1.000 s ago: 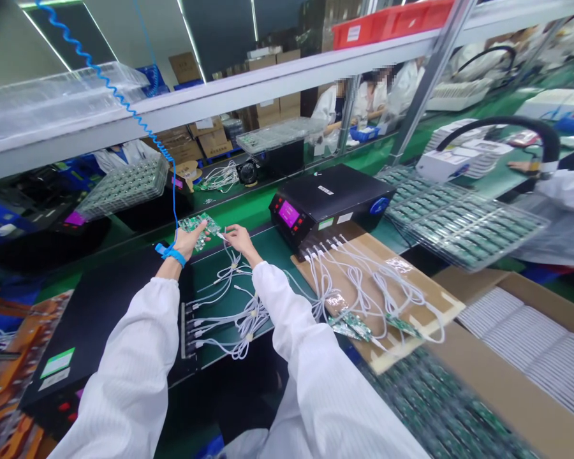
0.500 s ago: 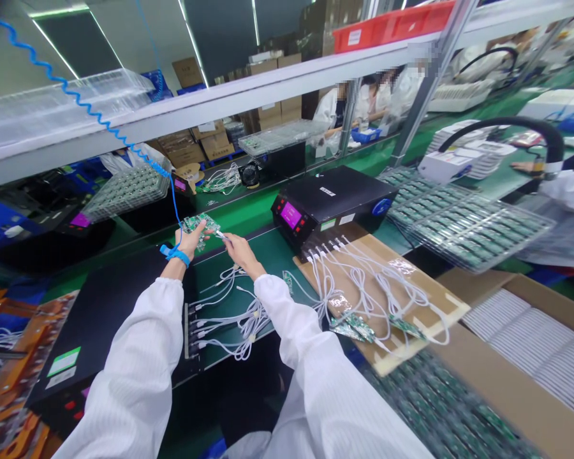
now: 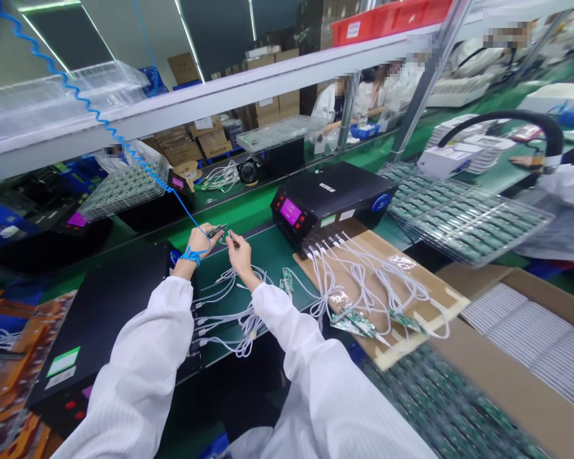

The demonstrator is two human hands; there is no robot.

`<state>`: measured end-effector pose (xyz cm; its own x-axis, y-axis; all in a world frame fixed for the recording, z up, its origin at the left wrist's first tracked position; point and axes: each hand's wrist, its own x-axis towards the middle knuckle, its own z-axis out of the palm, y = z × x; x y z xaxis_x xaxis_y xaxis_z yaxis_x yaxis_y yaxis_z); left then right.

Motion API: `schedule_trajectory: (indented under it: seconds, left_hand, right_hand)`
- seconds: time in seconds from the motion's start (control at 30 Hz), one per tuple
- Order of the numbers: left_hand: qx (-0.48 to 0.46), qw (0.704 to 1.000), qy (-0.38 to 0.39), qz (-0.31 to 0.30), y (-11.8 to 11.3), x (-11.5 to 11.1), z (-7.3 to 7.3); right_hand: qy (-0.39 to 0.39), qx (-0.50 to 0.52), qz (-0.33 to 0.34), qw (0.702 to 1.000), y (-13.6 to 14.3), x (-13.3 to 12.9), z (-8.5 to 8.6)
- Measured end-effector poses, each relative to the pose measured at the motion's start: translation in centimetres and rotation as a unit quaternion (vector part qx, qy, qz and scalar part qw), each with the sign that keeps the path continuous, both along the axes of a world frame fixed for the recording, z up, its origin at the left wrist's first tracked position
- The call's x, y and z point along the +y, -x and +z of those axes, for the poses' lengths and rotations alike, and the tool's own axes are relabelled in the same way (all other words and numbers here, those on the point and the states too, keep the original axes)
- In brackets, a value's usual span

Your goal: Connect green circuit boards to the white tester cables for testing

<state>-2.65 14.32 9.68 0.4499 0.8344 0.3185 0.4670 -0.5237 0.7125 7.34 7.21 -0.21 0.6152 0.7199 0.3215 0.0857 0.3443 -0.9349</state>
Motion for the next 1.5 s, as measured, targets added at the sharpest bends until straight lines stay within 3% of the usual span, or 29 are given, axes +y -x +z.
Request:
schedule_trajectory:
  seconds: [0.43,0.93,1.27,1.5]
  left_hand:
    - [0.135,0.988,-0.068,-0.03,0.1,0.8,-0.4]
    - [0.225,0.967,-0.119,-0.03,0.1,1.0,-0.6]
    - [0.286,0.949,-0.129,-0.033,-0.9,0.4,-0.8]
    - [0.295,0.945,-0.139,-0.009,-0.9,-0.2,-0.2]
  right_hand:
    - [-0.026,0.001,-0.075,0.997,0.6,0.9,0.6]
    - [-0.057,0.069,-0.048,0.995,0.6,2.7,0.1]
    - [-0.018,0.012,-0.074,0.997,-0.3,2.8,-0.4]
    - [-0.014,0.097,-0.026,0.995,-0.6,2.9,0.5]
